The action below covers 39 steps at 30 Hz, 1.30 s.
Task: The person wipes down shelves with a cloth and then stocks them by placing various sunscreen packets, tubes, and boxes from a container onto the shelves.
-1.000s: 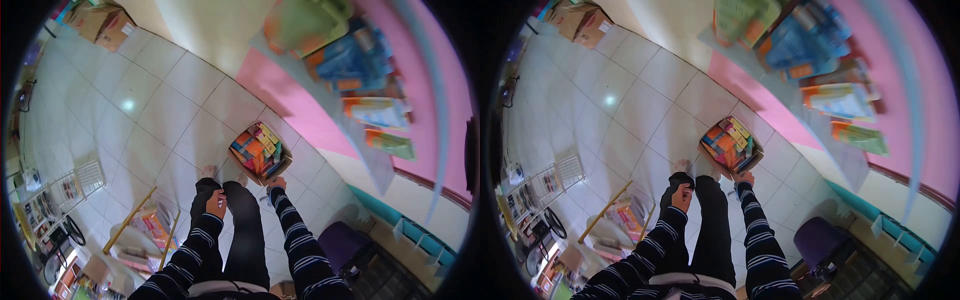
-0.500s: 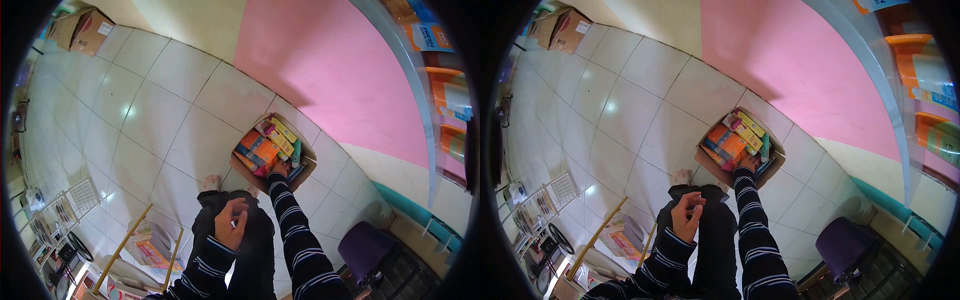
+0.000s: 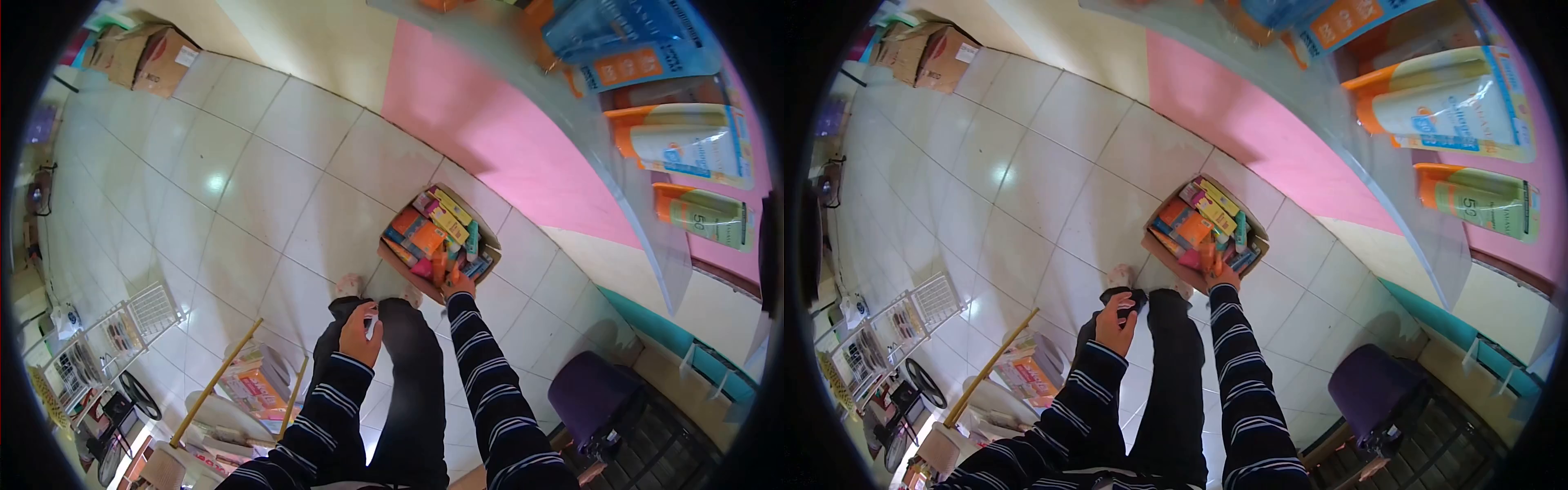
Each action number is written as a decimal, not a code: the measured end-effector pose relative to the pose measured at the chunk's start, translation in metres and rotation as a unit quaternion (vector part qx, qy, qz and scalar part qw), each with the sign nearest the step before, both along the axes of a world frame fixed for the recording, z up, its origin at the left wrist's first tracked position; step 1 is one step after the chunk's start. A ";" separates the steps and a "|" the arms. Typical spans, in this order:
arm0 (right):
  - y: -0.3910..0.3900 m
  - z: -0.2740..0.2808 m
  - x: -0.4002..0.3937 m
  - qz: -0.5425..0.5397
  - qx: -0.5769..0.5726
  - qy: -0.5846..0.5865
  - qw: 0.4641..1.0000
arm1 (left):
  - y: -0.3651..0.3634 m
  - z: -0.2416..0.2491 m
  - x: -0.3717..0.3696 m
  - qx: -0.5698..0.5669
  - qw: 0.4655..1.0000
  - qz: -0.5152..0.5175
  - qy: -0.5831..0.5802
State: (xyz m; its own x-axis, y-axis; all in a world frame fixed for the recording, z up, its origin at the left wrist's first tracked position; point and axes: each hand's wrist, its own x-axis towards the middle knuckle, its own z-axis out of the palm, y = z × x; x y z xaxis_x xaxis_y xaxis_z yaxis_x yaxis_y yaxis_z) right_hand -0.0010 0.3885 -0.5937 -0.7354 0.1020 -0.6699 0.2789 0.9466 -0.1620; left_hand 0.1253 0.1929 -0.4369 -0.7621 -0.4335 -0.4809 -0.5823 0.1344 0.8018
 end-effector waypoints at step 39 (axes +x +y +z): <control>-0.032 0.604 0.003 0.021 -0.538 0.241 0.807 | 0.043 0.395 -0.097 -0.025 0.897 -0.206 0.389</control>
State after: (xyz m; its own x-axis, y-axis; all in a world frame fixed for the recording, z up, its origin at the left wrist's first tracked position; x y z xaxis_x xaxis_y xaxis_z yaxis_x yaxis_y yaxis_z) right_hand 0.0025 0.3567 0.0099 -0.9252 -0.3794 0.0117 -0.0912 0.1923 -0.9771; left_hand 0.0286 0.2357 -0.0423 -0.9592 -0.0439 0.2793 0.2593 0.2577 0.9308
